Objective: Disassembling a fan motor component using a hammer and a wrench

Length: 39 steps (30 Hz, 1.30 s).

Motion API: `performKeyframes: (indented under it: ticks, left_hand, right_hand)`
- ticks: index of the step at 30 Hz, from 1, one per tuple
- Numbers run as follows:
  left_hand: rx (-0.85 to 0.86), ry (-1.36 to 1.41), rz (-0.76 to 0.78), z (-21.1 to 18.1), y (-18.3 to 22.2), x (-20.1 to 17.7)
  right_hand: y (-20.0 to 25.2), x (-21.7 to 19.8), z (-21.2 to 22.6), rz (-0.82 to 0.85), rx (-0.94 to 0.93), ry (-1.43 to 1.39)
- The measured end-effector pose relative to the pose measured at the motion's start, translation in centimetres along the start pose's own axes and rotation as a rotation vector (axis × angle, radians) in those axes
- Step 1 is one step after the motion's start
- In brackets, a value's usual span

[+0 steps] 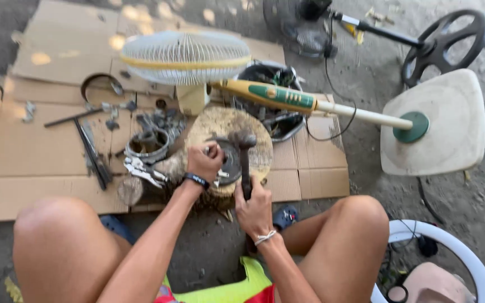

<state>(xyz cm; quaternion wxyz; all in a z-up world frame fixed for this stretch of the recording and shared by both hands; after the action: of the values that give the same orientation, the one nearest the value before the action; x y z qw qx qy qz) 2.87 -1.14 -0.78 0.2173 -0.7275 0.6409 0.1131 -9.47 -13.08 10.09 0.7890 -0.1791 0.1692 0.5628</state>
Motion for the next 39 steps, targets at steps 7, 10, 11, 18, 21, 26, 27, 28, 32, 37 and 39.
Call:
performKeyframes:
  ticks: [7, 10, 11, 18, 21, 26, 27, 28, 32, 37, 39]
  left_hand:
    - [0.028, -0.003, -0.025, 0.0, 0.7, -0.5]
    - [-0.002, -0.032, -0.099, 0.3, -2.0, 0.8]
    - [0.023, -0.054, -0.064, 0.5, -0.9, 0.5]
    - [0.04, -0.075, 0.149, -0.4, -0.2, -0.4]
    - [-0.061, -0.101, 0.209, -0.8, 0.2, -0.4]
    - [-0.045, 0.02, -0.017, -0.2, -0.1, -0.9]
    - [-0.028, 0.055, -0.052, -0.3, 0.0, -1.1]
    - [-0.028, 0.057, -0.052, -0.5, -0.2, -1.2]
    - [-0.024, 0.055, -0.011, 0.1, -0.8, -0.8]
    - [-0.245, 0.373, -0.017, 4.9, -1.6, 0.3]
    - [-0.358, 0.595, -0.011, 6.1, -1.8, -0.2]
  right_hand:
    - [0.9, 2.6, -8.4, 0.097, 0.08, 0.05]
    - [-0.8, 1.9, -8.6, 0.168, 0.084, 0.273]
    - [0.3, 1.8, -8.4, 0.165, 0.115, 0.211]
    - [1.9, 1.6, -10.5, 0.079, 0.293, 0.079]
    - [3.1, 1.6, -8.5, 0.097, 0.357, 0.092]
    - [2.1, 2.8, -9.5, 0.148, 0.324, 0.079]
    - [1.8, 2.7, -9.1, 0.146, 0.277, 0.095]
    - [1.7, 2.7, -9.1, 0.145, 0.276, 0.098]
    - [1.6, 3.2, -9.9, 0.165, 0.283, 0.138]
    - [1.7, 1.9, -7.7, 0.122, 0.355, 0.091]
    - [1.5, 1.6, -8.0, 0.107, 0.418, 0.057]
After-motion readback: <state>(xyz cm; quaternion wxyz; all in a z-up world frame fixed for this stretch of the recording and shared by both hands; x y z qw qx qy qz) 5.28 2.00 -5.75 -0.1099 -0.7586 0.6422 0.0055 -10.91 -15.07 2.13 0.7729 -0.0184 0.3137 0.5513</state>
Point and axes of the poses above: each hand's wrist, its own y-axis away from the middle knuckle, its own x-axis out of the palm, z = x × y, the point moved 4 cm from there along -y, towards the middle knuckle, and after that the axes turned 11 degrees about -y, right-handed, at the moved point
